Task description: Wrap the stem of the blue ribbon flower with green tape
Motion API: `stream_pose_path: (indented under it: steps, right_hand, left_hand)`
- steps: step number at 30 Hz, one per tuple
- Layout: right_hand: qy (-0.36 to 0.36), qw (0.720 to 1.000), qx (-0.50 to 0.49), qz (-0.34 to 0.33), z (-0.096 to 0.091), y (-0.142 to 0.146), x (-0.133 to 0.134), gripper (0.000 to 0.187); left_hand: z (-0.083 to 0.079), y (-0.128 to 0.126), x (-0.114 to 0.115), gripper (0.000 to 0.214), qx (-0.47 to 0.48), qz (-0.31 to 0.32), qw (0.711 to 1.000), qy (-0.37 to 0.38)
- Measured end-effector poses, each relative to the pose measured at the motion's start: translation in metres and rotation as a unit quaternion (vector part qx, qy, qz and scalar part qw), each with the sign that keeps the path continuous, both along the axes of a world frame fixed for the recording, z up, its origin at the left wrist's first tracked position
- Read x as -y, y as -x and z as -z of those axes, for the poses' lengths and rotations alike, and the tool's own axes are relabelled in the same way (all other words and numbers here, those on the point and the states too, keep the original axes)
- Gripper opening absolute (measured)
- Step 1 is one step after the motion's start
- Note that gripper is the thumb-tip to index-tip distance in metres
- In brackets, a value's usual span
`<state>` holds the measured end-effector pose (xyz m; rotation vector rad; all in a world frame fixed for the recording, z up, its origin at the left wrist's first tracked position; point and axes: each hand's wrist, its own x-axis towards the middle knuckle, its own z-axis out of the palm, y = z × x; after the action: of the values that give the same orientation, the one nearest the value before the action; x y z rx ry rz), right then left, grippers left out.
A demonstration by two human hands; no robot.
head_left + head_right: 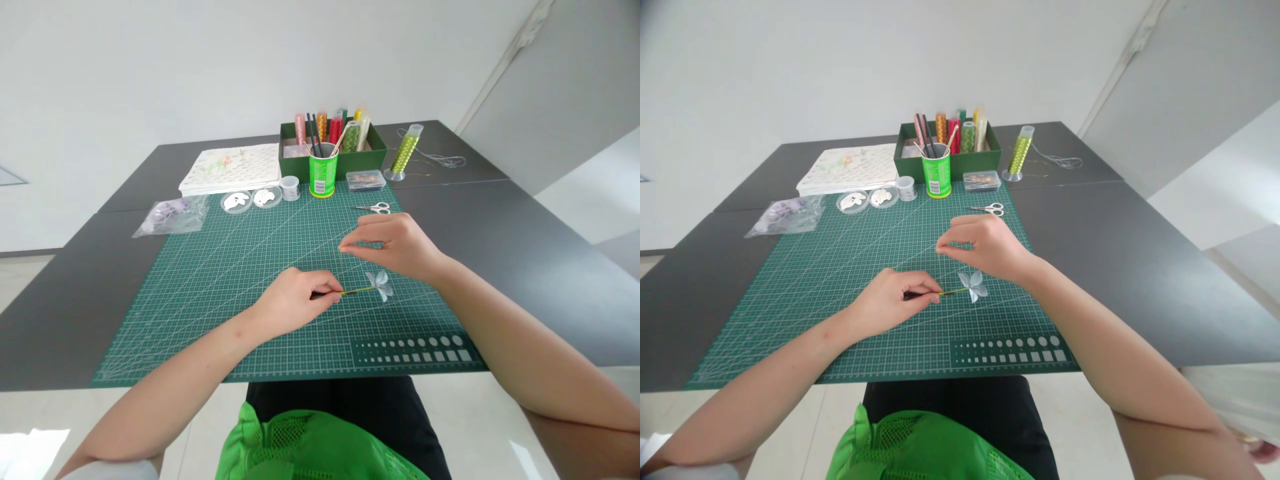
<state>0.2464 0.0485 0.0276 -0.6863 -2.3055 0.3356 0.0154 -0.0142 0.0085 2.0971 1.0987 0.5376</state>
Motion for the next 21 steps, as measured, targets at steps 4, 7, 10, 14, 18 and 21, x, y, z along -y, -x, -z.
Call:
stream_pose_path:
  steps: [4,7,10,14,18,21]
  right_hand:
    - [0.108,0.992,-0.029,0.051,0.009,0.000,-0.011,0.014]
    - [0.182,0.980,-0.023,0.074,0.020,0.000,-0.019,0.016]
    - [0.216,0.971,-0.005,0.098,0.027,0.002,-0.021,0.020]
    - [0.216,0.970,0.022,0.110,0.029,0.006,-0.018,0.022]
    - [0.192,0.971,0.035,0.138,0.029,0.011,-0.014,0.016]
    - [0.157,0.981,0.028,0.110,0.029,0.012,-0.012,0.016]
  left_hand:
    - [0.001,0.002,0.002,0.006,0.002,0.019,0.999,-0.050]
    - [0.002,0.003,0.002,0.006,0.009,0.005,0.997,-0.080]
    - [0.002,0.005,0.001,0.010,0.041,-0.037,0.993,-0.103]
    - [0.001,0.007,-0.003,0.023,0.117,-0.115,0.980,-0.115]
    - [0.000,0.010,-0.009,0.023,0.183,-0.182,0.962,-0.091]
    - [-0.002,0.014,-0.016,0.025,0.220,-0.230,0.946,-0.059]
